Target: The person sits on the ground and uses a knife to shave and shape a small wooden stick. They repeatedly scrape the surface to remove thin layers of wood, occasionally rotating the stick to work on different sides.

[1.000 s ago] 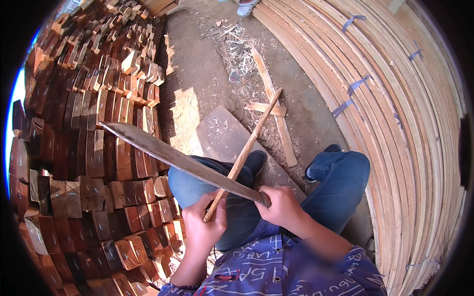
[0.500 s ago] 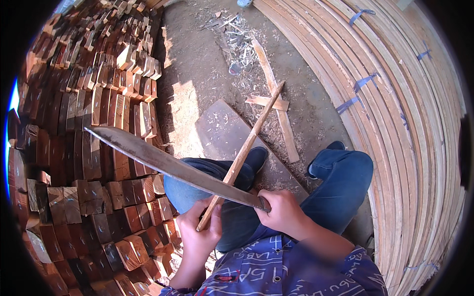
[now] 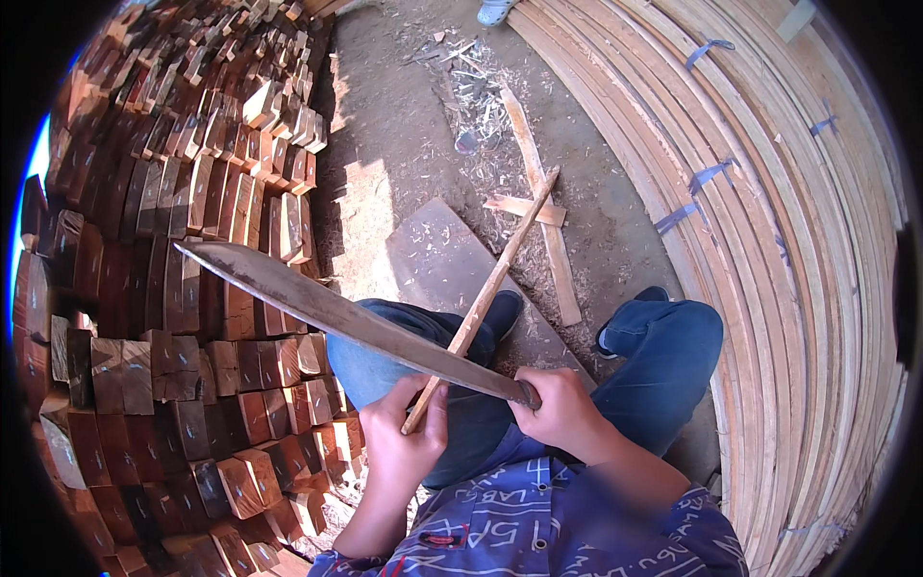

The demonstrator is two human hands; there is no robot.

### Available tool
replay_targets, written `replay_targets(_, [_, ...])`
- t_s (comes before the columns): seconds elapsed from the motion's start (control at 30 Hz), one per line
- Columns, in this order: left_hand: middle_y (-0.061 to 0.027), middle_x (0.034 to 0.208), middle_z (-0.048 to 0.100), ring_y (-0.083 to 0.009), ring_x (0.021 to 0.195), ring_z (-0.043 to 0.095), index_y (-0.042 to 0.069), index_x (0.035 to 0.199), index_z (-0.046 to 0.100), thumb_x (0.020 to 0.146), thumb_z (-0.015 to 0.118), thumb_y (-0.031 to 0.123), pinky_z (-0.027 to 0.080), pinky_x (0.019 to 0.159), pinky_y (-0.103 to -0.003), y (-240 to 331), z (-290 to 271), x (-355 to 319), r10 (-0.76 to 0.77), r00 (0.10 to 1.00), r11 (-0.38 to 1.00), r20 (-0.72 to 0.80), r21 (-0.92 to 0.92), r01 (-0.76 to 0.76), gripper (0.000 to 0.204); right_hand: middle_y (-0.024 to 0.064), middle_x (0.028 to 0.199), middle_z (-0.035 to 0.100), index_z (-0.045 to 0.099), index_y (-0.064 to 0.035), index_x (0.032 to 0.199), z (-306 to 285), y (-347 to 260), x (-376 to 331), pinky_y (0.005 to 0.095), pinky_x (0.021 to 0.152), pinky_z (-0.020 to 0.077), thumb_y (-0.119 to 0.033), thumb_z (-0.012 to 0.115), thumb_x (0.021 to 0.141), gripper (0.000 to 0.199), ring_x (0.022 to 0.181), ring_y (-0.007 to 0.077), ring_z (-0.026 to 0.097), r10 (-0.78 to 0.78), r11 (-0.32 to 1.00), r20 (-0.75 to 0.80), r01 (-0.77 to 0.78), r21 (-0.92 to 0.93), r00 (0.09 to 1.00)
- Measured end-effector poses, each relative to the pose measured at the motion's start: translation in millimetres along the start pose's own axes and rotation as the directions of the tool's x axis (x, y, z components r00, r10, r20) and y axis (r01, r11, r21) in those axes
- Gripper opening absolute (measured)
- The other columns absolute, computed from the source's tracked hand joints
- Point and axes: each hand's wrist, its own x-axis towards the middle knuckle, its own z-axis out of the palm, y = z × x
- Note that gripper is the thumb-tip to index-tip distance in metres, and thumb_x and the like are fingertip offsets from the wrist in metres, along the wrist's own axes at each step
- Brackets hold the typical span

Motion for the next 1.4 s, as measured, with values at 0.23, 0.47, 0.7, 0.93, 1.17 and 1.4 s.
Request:
replay_targets(0.23, [-0.0158, 0.067, 0.068, -0.0225, 0.059, 0.070, -0.002, 0.093, 0.070, 0.084, 0.068, 0.003, 0.052, 0.057, -0.030, -8.0, 7.2, -7.5, 0.047, 0.998, 0.999, -0.037, -0.001, -0.047, 0.011, 0.0203, 0.065, 0.062, 0.062, -0.0015, 0.075, 11.9, 35.0, 9.5, 0.0477, 0.058, 0.0477, -0.019, 0.069, 0.082, 0.020, 0.064, 0.0409, 0.064, 0.084, 0.991, -0.072, -0.090, -0.094, 0.994])
replay_targets(0.47, [-0.0165, 0.066, 0.067, -0.0261, 0.059, 0.070, -0.001, 0.092, 0.070, 0.084, 0.068, 0.004, 0.052, 0.055, -0.032, -10.6, 9.7, -18.5, 0.062, 0.998, 0.998, -0.022, 0.011, -0.062, 0.010, 0.0209, 0.064, 0.061, 0.065, -0.0013, 0.080, 15.4, 14.6, -8.3, 0.0463, 0.057, 0.0477, -0.019, 0.068, 0.085, 0.018, 0.065, 0.0415, 0.064, -0.006, 0.997, -0.035, 0.003, -0.078, 0.999])
replay_targets(0.7, [-0.0194, 0.072, 0.068, -0.0373, 0.064, 0.068, 0.004, 0.094, 0.069, 0.082, 0.069, 0.009, 0.055, 0.059, -0.042, -29.7, 16.4, -34.5, 0.024, 0.999, 1.000, -0.042, -0.017, -0.025, 0.014, 0.0221, 0.065, 0.061, 0.063, 0.0033, 0.078, 33.1, 62.6, -8.0, 0.0454, 0.058, 0.0470, -0.018, 0.068, 0.086, 0.023, 0.067, 0.0420, 0.064, 0.066, 0.994, -0.100, -0.074, -0.079, 0.993])
replay_targets(0.93, [-0.0207, 0.076, 0.068, -0.0380, 0.069, 0.069, 0.001, 0.094, 0.069, 0.080, 0.070, 0.005, 0.055, 0.061, -0.041, -14.9, 32.1, -42.1, 0.118, 0.992, 0.993, -0.034, -0.022, -0.119, 0.015, 0.0227, 0.065, 0.060, 0.064, 0.0041, 0.081, 23.5, 28.3, -15.0, 0.0431, 0.057, 0.0474, -0.016, 0.069, 0.084, 0.021, 0.065, 0.0413, 0.064, 0.027, 0.991, -0.132, -0.044, -0.125, 0.991])
replay_targets(1.17, [-0.0201, 0.078, 0.069, -0.0371, 0.070, 0.069, 0.002, 0.093, 0.068, 0.079, 0.070, 0.005, 0.056, 0.062, -0.041, -23.6, 32.7, -47.9, 0.127, 0.991, 0.992, -0.041, 0.001, -0.127, 0.014, 0.0179, 0.057, 0.057, 0.063, 0.0037, 0.074, 25.3, 77.3, -3.3, 0.0397, 0.052, 0.0429, -0.018, 0.071, 0.085, 0.025, 0.051, 0.0274, 0.060, 0.049, 0.985, -0.212, -0.082, -0.151, 0.976])
replay_targets(1.4, [-0.0201, 0.077, 0.069, -0.0367, 0.069, 0.069, 0.002, 0.094, 0.069, 0.079, 0.070, 0.005, 0.056, 0.062, -0.040, -23.0, 31.3, -41.3, 0.134, 0.989, 0.991, -0.061, -0.007, -0.135, 0.015, 0.0191, 0.060, 0.059, 0.063, 0.0019, 0.077, 22.8, 30.3, -18.2, 0.0413, 0.054, 0.0442, -0.016, 0.071, 0.083, 0.021, 0.055, 0.0373, 0.061, 0.037, 0.994, -0.206, -0.057, -0.094, 0.978])
